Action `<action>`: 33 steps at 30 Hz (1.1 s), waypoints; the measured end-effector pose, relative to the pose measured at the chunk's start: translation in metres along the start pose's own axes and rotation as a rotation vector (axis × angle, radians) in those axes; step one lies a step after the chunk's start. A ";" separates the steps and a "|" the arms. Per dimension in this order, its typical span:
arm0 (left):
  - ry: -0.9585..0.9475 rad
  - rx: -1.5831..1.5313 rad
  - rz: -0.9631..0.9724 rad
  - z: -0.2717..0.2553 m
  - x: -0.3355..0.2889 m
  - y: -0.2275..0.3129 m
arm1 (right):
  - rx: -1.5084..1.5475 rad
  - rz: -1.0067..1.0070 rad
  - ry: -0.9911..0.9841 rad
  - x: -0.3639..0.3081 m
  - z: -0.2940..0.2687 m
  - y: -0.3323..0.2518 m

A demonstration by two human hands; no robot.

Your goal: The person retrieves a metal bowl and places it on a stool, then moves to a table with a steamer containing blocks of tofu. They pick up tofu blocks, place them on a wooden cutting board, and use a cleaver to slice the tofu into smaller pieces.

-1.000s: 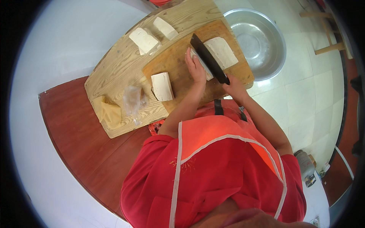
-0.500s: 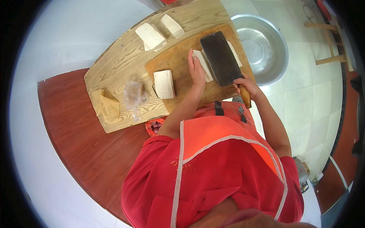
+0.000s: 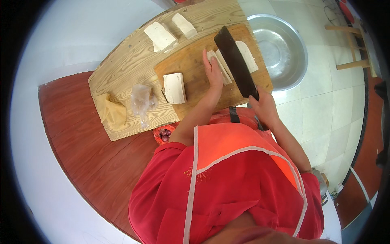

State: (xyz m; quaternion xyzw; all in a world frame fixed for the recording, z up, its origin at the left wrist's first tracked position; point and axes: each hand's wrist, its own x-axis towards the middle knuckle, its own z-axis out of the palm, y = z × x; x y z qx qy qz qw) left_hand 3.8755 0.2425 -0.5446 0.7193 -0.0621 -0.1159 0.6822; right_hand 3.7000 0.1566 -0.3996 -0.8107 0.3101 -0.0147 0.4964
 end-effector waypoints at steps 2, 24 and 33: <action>0.000 -0.015 0.014 0.002 0.002 -0.005 | -0.013 0.066 -0.043 -0.009 0.005 -0.004; 0.034 0.036 0.029 0.005 0.006 -0.026 | -0.207 0.020 -0.041 -0.013 0.039 0.001; 0.069 0.144 0.113 0.009 0.003 -0.020 | -0.259 0.015 -0.047 -0.001 0.048 0.004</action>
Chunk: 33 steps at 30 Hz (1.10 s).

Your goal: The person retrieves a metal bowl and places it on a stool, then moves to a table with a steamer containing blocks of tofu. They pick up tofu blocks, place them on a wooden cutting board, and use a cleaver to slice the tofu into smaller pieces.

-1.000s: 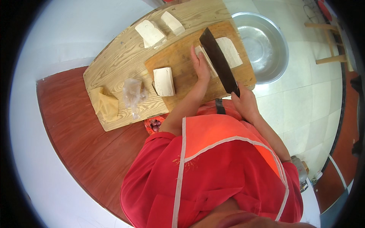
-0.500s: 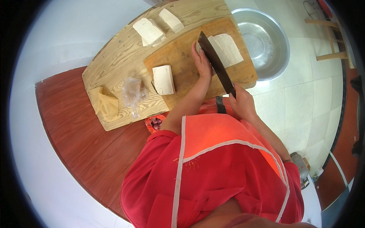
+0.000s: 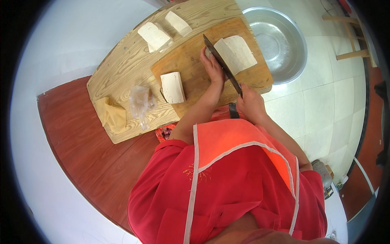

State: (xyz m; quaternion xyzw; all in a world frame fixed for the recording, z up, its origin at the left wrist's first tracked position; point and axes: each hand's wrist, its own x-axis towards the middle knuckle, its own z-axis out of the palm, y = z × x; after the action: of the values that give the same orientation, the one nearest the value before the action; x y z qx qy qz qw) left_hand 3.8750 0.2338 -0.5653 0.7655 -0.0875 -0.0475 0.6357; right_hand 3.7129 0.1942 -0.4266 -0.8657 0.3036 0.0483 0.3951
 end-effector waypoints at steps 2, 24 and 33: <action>0.000 -0.004 -0.007 0.000 -0.001 0.002 | -0.008 0.021 -0.019 0.002 0.003 0.002; -0.031 -0.281 -0.256 -0.020 0.002 0.016 | 0.773 0.273 -0.308 0.051 0.012 0.081; -0.072 -0.600 -0.375 -0.029 0.000 0.010 | 1.574 0.458 -0.622 0.051 -0.004 0.079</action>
State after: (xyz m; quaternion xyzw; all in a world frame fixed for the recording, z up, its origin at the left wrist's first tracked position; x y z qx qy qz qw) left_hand 3.8795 0.2596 -0.5499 0.5454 0.0498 -0.2140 0.8089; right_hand 3.7087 0.1266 -0.4925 -0.2073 0.2937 0.1368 0.9231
